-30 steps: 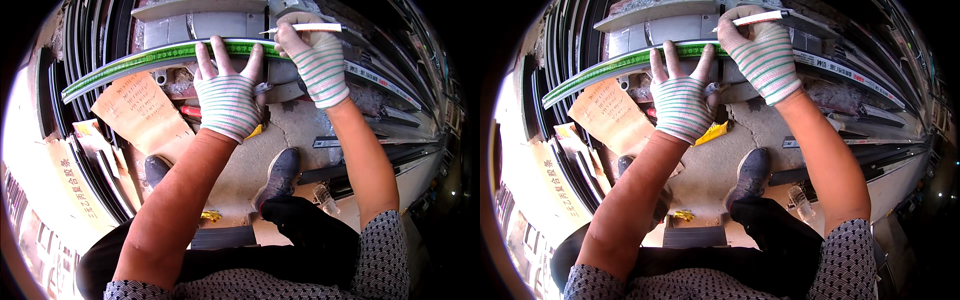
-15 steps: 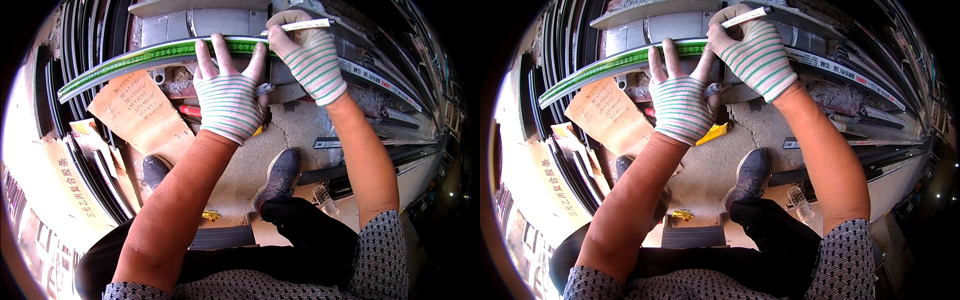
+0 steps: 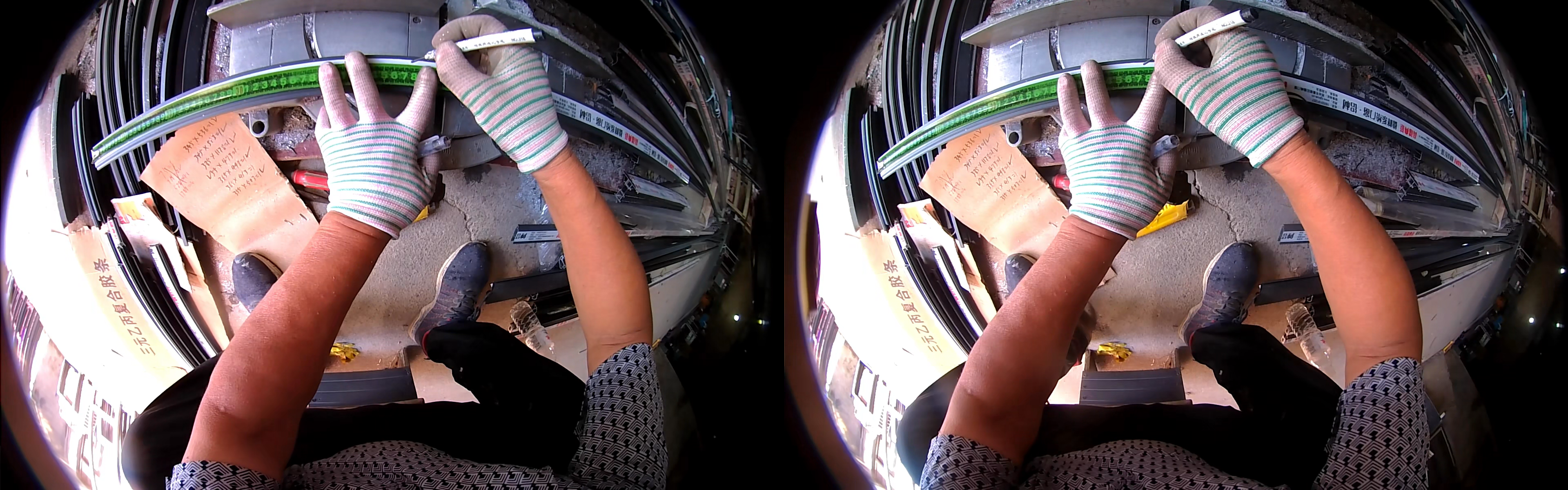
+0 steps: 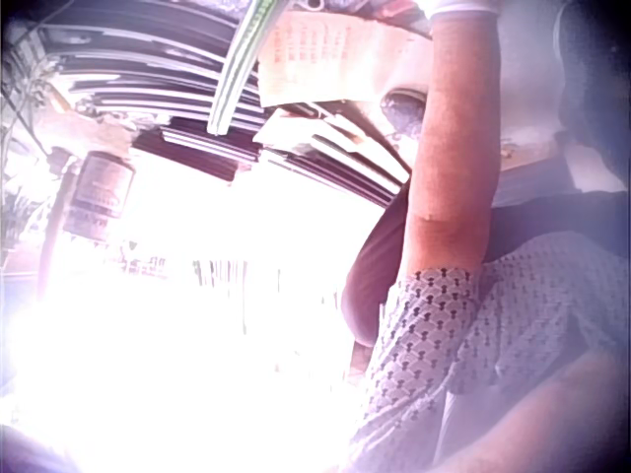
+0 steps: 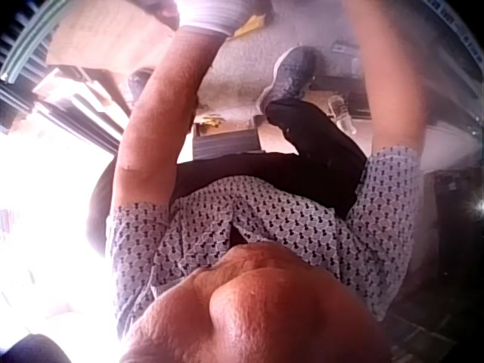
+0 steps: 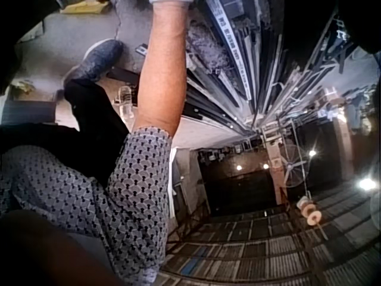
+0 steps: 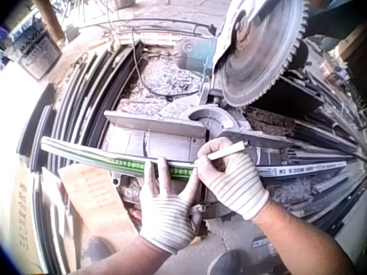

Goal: The person measures a long metal profile using a tape measure, marks the measurement with a marker, and cuts the profile using a miter saw. They repeat this process for multiple profiles, writing down measurements on a piece of cardboard.

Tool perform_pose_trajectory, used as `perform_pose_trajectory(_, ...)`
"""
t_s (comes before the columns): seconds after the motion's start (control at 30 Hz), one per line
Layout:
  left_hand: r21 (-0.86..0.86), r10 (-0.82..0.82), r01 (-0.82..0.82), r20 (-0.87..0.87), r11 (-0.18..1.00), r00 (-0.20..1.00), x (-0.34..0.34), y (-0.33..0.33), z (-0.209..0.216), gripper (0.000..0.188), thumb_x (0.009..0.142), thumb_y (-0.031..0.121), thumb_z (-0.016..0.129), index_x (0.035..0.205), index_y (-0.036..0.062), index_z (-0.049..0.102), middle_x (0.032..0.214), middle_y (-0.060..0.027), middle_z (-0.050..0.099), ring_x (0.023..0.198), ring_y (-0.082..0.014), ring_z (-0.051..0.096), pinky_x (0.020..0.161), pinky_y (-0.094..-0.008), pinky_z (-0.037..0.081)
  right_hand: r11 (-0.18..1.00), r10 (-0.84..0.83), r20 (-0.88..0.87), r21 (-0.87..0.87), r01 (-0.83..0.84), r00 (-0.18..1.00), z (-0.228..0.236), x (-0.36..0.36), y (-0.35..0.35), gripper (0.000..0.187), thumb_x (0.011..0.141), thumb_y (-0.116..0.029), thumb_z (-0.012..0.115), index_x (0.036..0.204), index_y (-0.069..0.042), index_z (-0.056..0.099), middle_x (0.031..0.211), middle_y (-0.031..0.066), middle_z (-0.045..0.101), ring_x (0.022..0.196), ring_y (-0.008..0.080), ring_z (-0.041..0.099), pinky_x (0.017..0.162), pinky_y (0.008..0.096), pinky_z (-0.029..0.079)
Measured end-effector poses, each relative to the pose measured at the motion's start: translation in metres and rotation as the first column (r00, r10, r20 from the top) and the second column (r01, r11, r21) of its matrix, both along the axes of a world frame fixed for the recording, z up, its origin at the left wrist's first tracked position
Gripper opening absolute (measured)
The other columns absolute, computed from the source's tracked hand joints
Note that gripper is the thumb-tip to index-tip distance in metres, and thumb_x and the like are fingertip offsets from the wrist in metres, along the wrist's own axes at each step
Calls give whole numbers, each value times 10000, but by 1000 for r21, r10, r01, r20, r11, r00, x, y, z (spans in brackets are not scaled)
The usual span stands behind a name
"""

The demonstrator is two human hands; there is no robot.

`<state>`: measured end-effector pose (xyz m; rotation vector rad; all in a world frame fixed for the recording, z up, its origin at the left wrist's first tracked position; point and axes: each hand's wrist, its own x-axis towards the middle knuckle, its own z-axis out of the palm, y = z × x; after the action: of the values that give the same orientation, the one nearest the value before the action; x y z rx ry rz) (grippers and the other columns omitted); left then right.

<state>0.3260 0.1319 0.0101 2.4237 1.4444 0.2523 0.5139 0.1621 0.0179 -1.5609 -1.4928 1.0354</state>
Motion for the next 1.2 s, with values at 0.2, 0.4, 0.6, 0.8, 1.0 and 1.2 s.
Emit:
perform_pose_trajectory(0.2, 13, 0, -1, 28, 1000, 1000, 0, 0, -1, 865, 773, 298, 655, 1585, 347, 363, 1566, -434, 193, 1420, -674, 171, 1091, -724, 301, 1000, -3, -33, -9, 3, 999, 0, -1, 0, 202, 1000, -209, 688, 1127, -53, 676, 992, 40, 696, 918, 104, 674, 830, 239, 580)
perform_pose_trajectory(0.4, 33, 13, -14, 19, 999, 1000, 1, -1, -1, 853, 771, 367, 768, 1552, 314, 428, 1570, -400, 232, 1419, -637, 229, 1086, -682, 312, 999, 19, 64, 37, -21, 998, -1, 0, -1, 216, 999, -227, 688, 1129, -55, 678, 1005, 58, 705, 945, 131, 685, 857, 270, 582)
perform_pose_trajectory(0.6, 34, 18, -19, 12, 999, 1000, 1, -1, 0, 844, 782, 381, 762, 1553, 312, 426, 1570, -403, 228, 1418, -642, 222, 1084, -687, 308, 999, 19, 87, 47, -23, 996, 2, -2, -1, 227, 997, -236, 689, 1128, -52, 677, 1003, 63, 710, 947, 137, 692, 853, 273, 585)
perform_pose_trajectory(0.8, 38, 15, -16, 16, 999, 1000, 1, -1, -3, 845, 784, 385, 758, 1556, 312, 423, 1566, -404, 231, 1416, -644, 223, 1084, -687, 307, 998, 21, 125, 51, -27, 992, 1, -2, -1, 227, 999, -236, 685, 1132, -52, 678, 1001, 69, 712, 937, 142, 695, 852, 278, 588)
perform_pose_trajectory(1.0, 37, 15, -15, 14, 999, 1000, 1, 0, -2, 859, 772, 385, 775, 1554, 313, 426, 1567, -401, 231, 1414, -642, 229, 1083, -686, 309, 999, 20, 97, 42, -24, 995, 1, -2, -1, 221, 999, -231, 686, 1134, -56, 681, 1013, 70, 718, 948, 151, 703, 855, 283, 589)
perform_pose_trajectory(1.2, 37, 15, -16, 25, 999, 1000, 1, -1, -2, 867, 763, 384, 784, 1552, 311, 430, 1567, -400, 229, 1414, -641, 230, 1088, -683, 303, 998, 28, 95, 48, -32, 995, 1, -2, -1, 221, 997, -228, 689, 1135, -56, 683, 1016, 74, 725, 953, 157, 708, 865, 292, 589)
